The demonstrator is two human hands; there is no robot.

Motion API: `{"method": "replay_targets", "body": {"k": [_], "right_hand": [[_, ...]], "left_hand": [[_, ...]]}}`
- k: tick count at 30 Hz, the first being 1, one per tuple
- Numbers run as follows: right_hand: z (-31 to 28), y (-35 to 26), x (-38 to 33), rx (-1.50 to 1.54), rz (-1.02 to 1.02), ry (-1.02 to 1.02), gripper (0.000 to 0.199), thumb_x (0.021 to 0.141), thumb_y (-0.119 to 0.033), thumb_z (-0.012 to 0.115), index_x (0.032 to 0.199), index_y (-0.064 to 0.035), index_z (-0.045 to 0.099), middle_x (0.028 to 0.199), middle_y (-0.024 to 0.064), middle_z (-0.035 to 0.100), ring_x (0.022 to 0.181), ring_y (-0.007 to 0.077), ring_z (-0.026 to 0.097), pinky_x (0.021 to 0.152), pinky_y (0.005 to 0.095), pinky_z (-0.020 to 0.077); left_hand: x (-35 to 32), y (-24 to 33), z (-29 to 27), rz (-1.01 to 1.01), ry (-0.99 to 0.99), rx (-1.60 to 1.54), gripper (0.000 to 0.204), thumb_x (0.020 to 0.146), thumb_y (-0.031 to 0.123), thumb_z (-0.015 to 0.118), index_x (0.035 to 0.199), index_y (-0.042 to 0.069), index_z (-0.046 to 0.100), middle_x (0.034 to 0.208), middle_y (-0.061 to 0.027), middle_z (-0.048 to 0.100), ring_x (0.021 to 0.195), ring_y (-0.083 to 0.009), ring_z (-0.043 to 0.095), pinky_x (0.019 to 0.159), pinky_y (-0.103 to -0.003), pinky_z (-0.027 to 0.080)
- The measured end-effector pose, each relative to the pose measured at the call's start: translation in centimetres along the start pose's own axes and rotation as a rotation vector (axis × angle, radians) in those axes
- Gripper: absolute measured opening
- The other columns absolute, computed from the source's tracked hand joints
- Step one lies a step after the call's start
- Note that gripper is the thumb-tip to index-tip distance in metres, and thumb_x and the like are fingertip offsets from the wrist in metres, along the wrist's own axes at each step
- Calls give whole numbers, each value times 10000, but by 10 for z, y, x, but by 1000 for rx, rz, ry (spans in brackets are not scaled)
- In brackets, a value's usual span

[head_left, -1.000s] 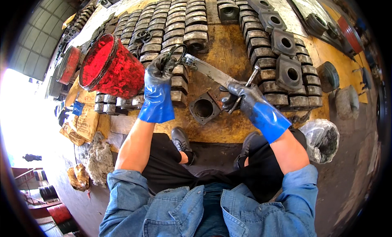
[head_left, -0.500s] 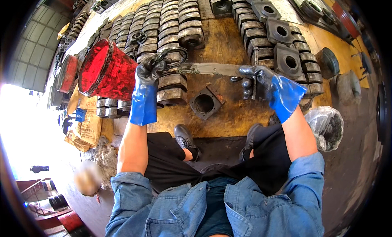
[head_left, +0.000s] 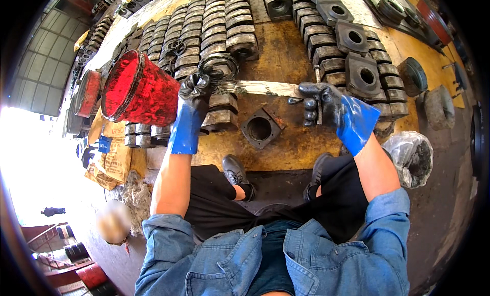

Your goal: The person scoops a dark paste from a white bag using a metal trowel and applies it into the central cavity of a square metal component. The person repeatedly scrapes the trowel against the component's edges to smooth the paste and ensure coverage.

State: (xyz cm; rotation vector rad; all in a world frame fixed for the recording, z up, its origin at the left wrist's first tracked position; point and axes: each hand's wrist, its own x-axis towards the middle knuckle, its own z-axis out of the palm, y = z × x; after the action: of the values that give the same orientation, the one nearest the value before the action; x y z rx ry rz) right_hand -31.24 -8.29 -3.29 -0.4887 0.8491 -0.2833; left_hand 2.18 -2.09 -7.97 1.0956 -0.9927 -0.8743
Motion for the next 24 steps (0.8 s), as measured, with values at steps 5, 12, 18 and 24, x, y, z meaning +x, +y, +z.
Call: {"method": "replay_targets", "body": {"k": [5, 12, 18, 24], "right_hand": [[-2, 4, 4, 9, -36, 12, 286, 869, -280, 598, 953, -8, 631, 504, -28, 446, 445, 159, 408, 483, 337, 392], [-5, 7, 13, 37, -15, -71, 361, 878, -298, 581, 979, 47, 609, 478, -34, 441, 434, 168, 416, 486, 356, 378], [-4, 13, 14, 49, -78, -73, 377, 876, -307, 575, 974, 55, 605, 477, -17, 425, 431, 180, 418, 487, 356, 376], [-10, 12, 8, 35, -70, -190, 295, 914, -243, 541, 1090, -7, 563, 773, 48, 593, 541, 81, 503, 524, 333, 464]], "left_hand": [[3, -3, 2, 165, -144, 416, 312, 866, 127, 620, 1156, 28, 566, 1067, -83, 624, 968, -199, 589, 825, -307, 481], [7, -24, -5, 199, -199, 554, 430, 850, 125, 605, 1253, 29, 487, 1210, -142, 572, 1092, -312, 557, 945, -432, 470], [-2, -7, 1, -378, -206, -659, 388, 887, 125, 552, 1253, 15, 482, 1193, -174, 568, 1090, -328, 552, 990, -496, 429], [-2, -5, 13, 65, -279, 432, 373, 907, 123, 523, 1260, 11, 476, 1217, -179, 555, 1130, -333, 527, 994, -526, 410]]}}
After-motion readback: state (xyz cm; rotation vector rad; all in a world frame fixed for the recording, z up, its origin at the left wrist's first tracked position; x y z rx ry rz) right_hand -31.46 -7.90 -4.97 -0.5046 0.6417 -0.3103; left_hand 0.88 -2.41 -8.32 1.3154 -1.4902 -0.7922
